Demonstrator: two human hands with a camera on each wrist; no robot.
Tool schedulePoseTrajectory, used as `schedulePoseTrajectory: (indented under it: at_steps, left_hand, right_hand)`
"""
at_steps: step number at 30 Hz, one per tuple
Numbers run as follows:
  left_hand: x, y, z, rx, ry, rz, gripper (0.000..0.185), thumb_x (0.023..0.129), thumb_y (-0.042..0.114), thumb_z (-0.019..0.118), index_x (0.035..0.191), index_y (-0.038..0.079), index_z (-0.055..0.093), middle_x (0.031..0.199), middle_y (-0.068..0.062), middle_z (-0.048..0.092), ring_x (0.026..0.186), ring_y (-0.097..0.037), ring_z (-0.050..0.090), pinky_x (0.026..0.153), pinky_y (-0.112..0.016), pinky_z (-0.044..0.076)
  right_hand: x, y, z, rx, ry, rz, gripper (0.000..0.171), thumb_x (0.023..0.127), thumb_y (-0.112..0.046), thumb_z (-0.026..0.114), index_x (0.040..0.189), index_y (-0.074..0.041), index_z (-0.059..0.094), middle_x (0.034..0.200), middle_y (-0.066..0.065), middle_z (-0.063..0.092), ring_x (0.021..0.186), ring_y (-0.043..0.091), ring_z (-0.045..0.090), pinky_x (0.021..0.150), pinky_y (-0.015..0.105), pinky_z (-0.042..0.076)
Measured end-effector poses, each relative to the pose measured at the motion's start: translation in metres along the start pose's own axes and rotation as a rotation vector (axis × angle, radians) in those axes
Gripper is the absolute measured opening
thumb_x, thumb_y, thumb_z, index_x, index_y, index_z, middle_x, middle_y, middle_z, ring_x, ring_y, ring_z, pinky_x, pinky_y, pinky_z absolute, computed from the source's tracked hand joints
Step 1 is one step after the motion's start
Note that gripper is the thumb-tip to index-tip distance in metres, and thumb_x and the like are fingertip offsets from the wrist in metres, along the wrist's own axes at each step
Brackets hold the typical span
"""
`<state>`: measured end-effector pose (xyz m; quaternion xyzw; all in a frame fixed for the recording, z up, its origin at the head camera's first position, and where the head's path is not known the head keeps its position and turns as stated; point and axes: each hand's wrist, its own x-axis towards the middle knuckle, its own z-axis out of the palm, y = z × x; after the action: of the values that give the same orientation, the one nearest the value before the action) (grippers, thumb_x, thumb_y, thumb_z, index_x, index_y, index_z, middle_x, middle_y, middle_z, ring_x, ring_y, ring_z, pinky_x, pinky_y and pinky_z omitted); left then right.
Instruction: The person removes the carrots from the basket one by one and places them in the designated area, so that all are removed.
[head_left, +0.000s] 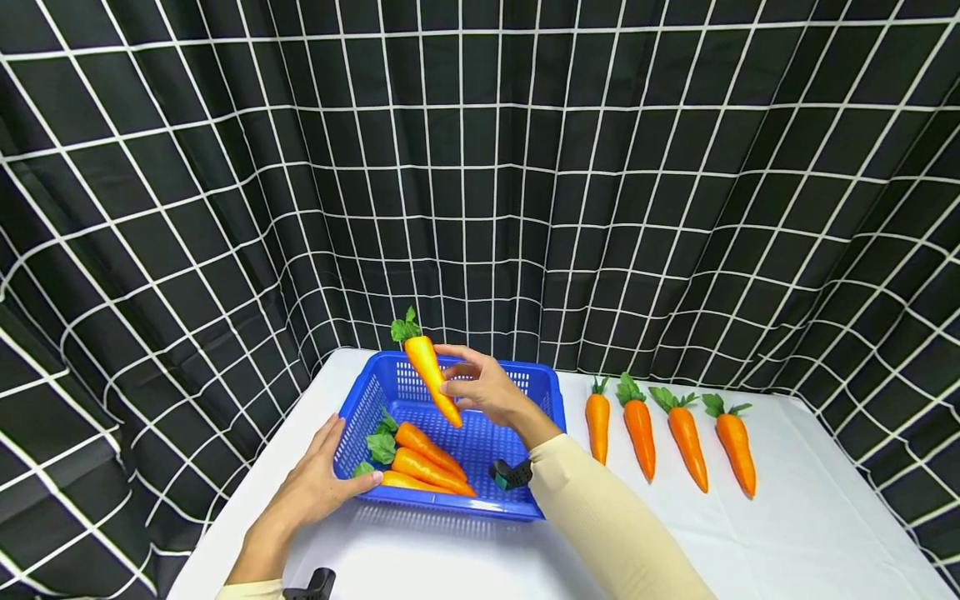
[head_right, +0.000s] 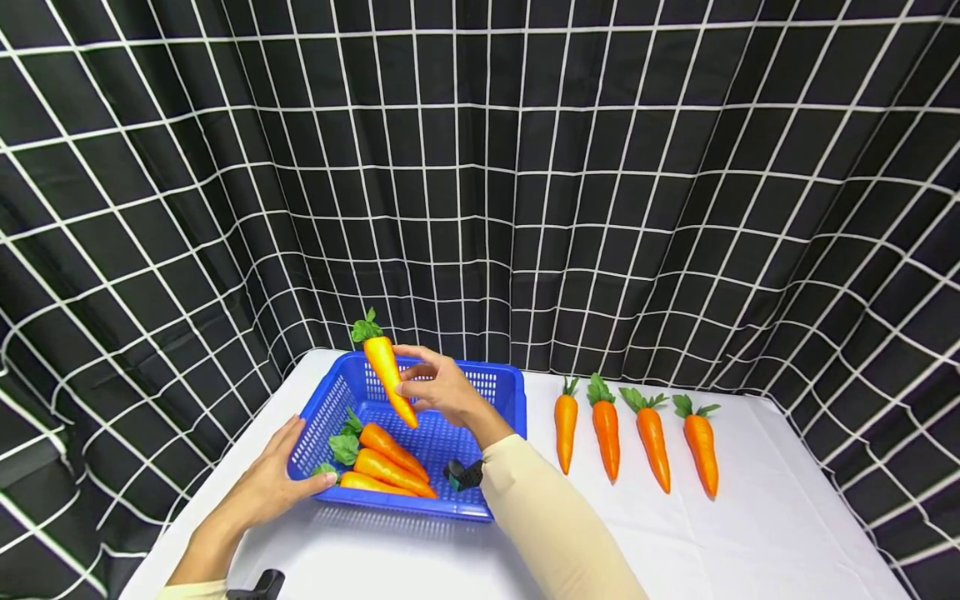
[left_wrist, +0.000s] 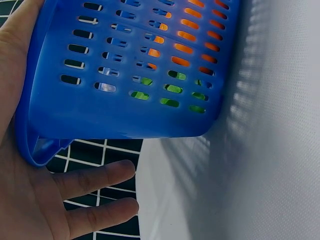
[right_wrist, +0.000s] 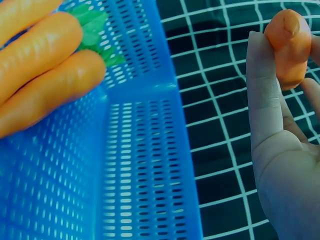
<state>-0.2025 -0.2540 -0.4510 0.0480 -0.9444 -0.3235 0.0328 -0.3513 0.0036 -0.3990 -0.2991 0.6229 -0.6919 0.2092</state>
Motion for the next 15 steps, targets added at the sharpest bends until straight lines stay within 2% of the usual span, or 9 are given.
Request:
schedulePoseTrajectory:
  at_steps: [9,15]
  left_hand:
    - [0.000,-0.001,-0.001,-0.004,-0.005,0.001,0.112,0.075,0.060,0.073,0.154,0.003,0.016,0.159,-0.016,0.008,0.137,-0.047,0.022,0.103,-0.066,0.023]
    - [0.000,-0.001,-0.001,0.000,-0.014,-0.005,0.113,0.075,0.061,0.073,0.154,0.004,0.016,0.159,-0.015,0.007,0.137,-0.047,0.021,0.104,-0.065,0.022]
  right_hand:
    - [-0.013,-0.011,0.003,0.013,0.023,-0.053,0.054,0.088,-0.003,0.067,0.139,-0.013,0.051,0.110,0.023,0.055,0.089,0.033,0.064,0.074,0.049,0.055]
    - [-0.026,-0.020,0.003,0.078,0.052,-0.095,0.056,0.087,0.001,0.065,0.139,-0.009,0.049,0.109,0.022,0.055,0.092,0.032,0.063,0.074,0.048,0.055]
